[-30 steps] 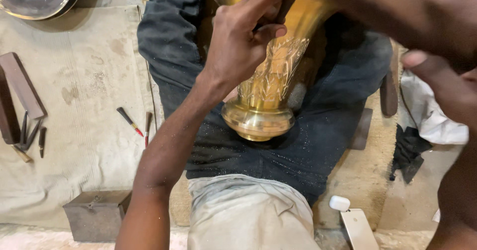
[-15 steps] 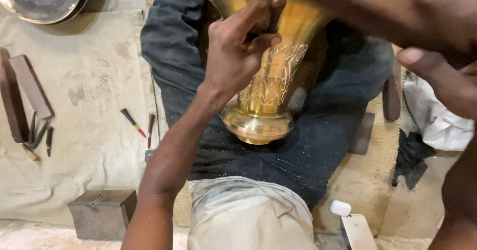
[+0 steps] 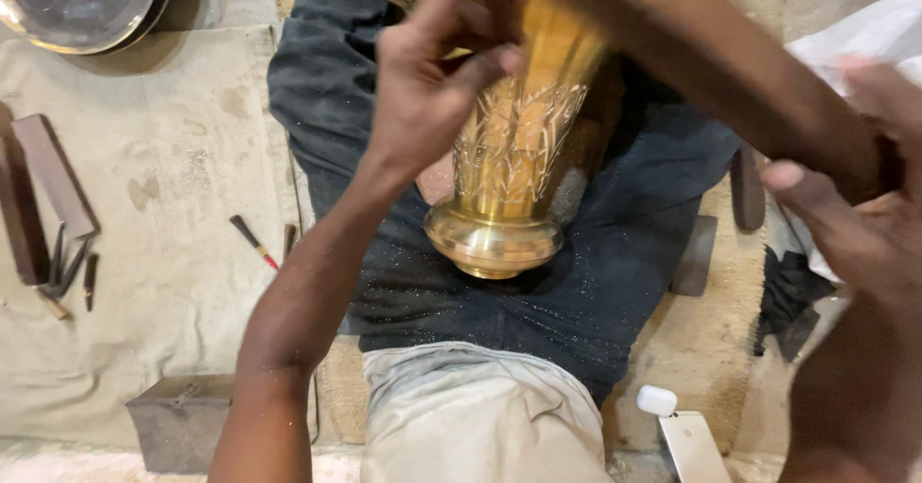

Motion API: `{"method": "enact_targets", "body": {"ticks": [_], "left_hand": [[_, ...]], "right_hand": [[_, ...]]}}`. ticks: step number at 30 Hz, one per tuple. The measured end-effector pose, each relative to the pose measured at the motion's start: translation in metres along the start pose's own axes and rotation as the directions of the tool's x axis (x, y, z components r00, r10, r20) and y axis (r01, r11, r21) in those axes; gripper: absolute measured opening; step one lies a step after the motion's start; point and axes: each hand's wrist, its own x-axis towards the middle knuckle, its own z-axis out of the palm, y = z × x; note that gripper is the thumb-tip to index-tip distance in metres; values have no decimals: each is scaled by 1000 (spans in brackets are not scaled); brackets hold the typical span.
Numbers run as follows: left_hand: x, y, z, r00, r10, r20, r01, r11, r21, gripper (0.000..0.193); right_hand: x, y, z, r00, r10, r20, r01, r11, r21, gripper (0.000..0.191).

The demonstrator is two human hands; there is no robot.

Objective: The person sits on the floor with a brass vase on their lap and engraves a floral pattern into its surface, holding a chisel against the metal and striking it with a wooden mallet. They reposition the chisel and rotate the vase as they work along the design.

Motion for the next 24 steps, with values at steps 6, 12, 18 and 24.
{"method": "enact_targets", "body": {"ticks": [6, 12, 18, 24], "left_hand": [[14, 2, -5, 984, 120, 130, -133, 987, 94, 37], [23, -1, 1, 929, 123, 349, -229, 933, 279, 49], [23, 0, -1, 917, 109, 384, -236, 924, 300, 54], [20, 3, 3, 924, 103, 368, -230, 920, 318, 56]], "right_hand": [[-17, 45, 26, 970, 201, -135, -170, 962, 212, 46], [-15, 76, 32, 976, 89, -200, -106, 991, -77, 22], [14, 60, 16, 980, -71, -185, -15, 904, -427, 24], [31, 50, 7, 995, 89, -45, -100, 888, -448, 21]]}}
